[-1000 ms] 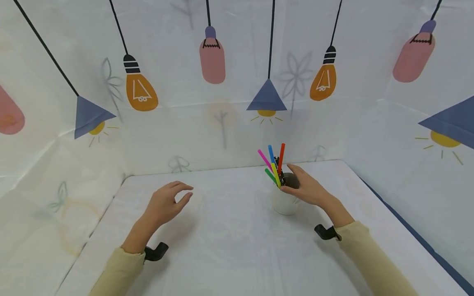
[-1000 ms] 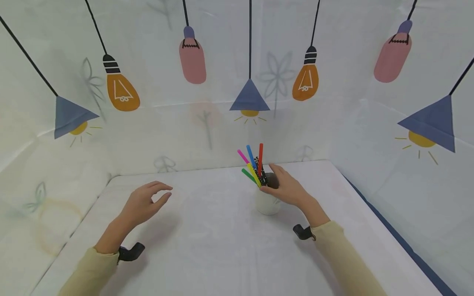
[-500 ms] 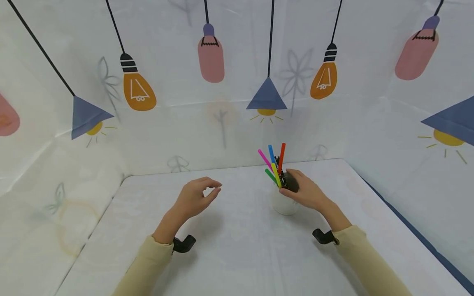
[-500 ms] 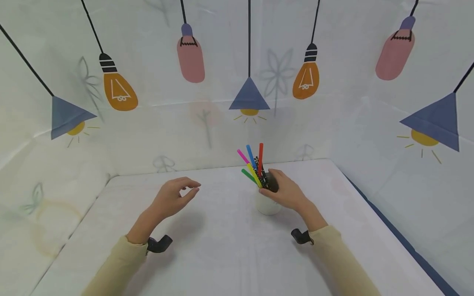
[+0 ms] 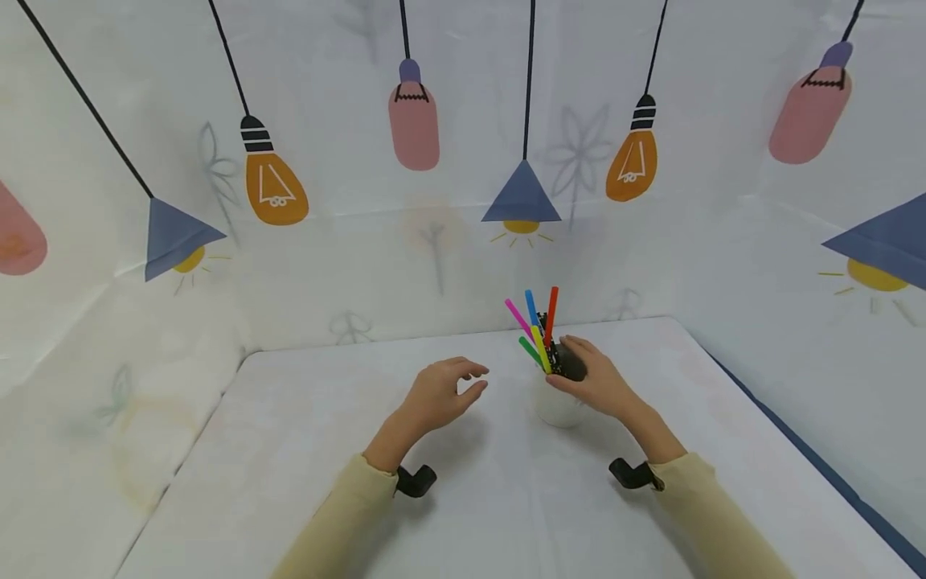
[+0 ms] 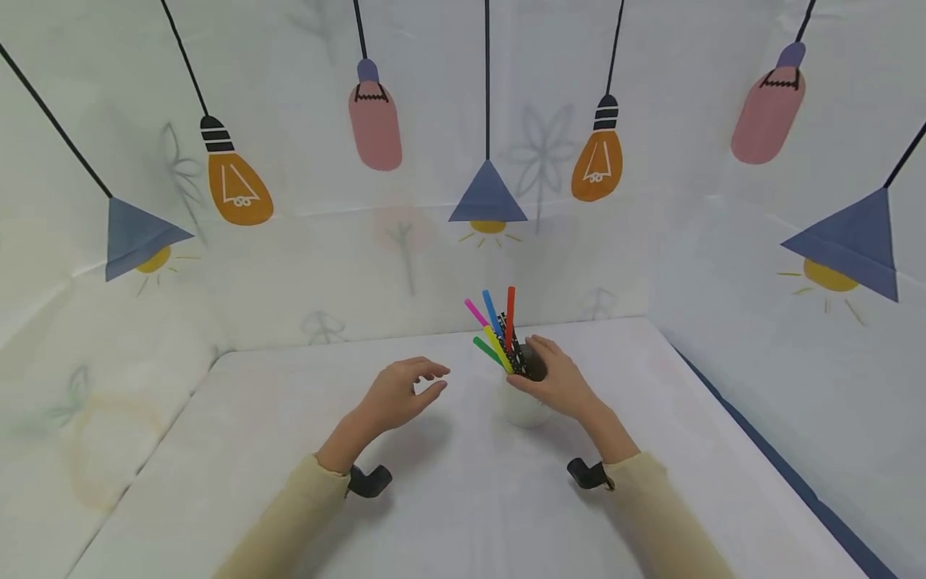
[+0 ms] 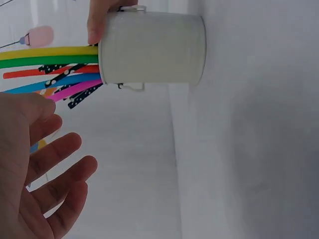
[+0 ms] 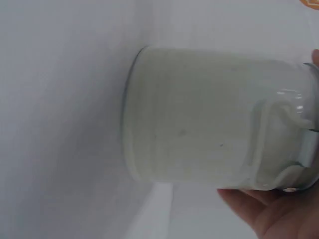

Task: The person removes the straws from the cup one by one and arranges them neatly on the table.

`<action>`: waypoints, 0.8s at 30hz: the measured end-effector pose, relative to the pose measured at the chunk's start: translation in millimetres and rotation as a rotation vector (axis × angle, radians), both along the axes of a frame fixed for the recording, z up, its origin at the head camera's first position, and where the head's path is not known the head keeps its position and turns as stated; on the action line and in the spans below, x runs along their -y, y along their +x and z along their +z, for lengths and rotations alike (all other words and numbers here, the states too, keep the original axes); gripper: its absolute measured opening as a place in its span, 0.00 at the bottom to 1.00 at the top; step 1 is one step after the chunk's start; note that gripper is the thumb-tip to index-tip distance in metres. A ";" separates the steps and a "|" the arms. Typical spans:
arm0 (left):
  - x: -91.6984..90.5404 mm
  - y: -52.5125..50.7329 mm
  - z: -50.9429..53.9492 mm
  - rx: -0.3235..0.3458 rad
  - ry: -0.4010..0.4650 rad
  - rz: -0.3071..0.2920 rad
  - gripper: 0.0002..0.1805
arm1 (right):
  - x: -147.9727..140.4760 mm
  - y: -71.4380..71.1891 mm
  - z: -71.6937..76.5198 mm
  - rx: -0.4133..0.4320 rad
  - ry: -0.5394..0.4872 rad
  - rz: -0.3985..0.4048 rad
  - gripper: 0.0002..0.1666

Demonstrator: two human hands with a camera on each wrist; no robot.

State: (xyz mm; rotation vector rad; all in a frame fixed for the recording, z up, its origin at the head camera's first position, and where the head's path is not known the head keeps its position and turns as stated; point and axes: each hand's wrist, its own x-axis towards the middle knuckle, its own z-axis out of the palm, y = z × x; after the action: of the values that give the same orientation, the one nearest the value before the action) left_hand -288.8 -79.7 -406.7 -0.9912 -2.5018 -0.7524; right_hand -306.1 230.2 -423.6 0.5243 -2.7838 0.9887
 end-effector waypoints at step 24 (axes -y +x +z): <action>-82.6 -5.5 0.5 0.155 0.651 -0.110 0.13 | 9.9 11.5 -18.2 0.069 -0.374 -0.144 0.51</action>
State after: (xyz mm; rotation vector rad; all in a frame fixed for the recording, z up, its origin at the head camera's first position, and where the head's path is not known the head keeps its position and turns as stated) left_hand -294.3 2.9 -406.2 -0.8468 -2.0793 -1.5929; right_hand -294.6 220.2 -441.8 0.2375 -2.5527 1.4685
